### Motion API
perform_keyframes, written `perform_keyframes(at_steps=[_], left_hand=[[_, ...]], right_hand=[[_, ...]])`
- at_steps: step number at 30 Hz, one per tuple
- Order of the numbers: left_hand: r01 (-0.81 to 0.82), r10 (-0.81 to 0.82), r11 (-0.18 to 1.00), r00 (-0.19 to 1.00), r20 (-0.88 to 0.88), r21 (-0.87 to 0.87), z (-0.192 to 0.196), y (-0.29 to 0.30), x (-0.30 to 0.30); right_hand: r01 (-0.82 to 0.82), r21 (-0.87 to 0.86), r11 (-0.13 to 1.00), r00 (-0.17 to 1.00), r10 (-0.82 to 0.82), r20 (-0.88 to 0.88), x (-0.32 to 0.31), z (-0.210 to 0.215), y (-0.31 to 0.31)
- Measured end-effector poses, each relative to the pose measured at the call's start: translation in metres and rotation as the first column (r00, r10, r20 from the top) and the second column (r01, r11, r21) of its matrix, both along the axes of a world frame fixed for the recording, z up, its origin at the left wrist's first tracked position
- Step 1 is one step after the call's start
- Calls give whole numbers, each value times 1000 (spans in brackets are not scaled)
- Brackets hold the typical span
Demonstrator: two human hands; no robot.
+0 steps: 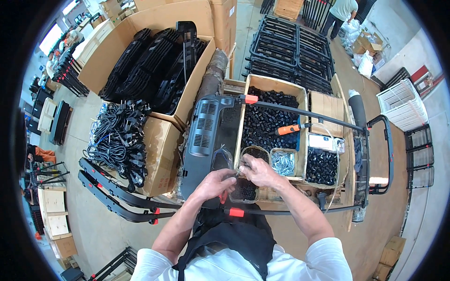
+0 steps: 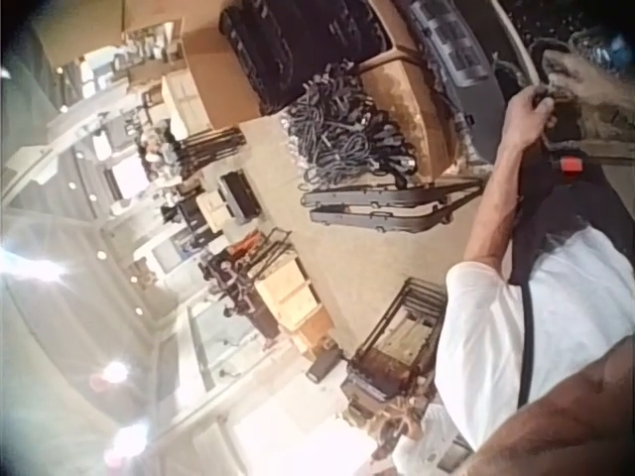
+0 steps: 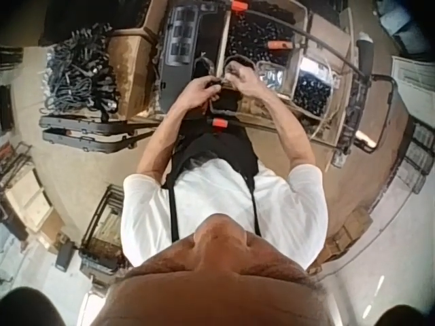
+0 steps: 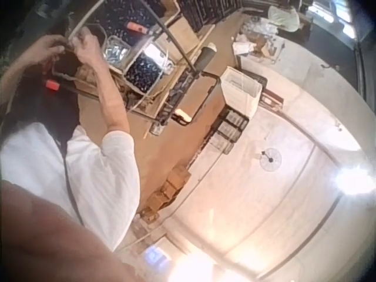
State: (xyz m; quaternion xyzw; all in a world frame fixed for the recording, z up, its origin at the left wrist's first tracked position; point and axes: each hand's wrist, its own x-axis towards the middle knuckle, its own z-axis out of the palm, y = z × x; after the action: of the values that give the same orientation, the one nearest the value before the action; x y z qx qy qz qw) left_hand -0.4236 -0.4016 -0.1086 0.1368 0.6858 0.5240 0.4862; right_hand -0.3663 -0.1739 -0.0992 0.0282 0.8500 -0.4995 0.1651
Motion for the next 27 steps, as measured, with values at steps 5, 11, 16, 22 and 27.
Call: perform_keyframes(at_steps=[5, 11, 16, 22, 27], left_hand=[[-124, 114, 990, 986, 125, 70, -10, -13, 4], [-374, 288, 920, 850, 441, 120, -40, -39, 10], [-490, 329, 852, 774, 540, 183, -51, -62, 14], [-560, 412, 813, 747, 522, 160, -50, -94, 21], [-647, 546, 756, 705, 453, 97, -27, -127, 28]], right_hand=[[-70, 57, 996, 997, 71, -17, -2, -1, -21], [-36, 375, 926, 866, 216, -451, 2, 6, -53], [-76, 470, 879, 777, 348, -525, -4, 2, -78], [-176, 432, 885, 766, 399, -505, -16, -9, -111], [-187, 420, 888, 709, 418, -568, -30, -15, -149]])
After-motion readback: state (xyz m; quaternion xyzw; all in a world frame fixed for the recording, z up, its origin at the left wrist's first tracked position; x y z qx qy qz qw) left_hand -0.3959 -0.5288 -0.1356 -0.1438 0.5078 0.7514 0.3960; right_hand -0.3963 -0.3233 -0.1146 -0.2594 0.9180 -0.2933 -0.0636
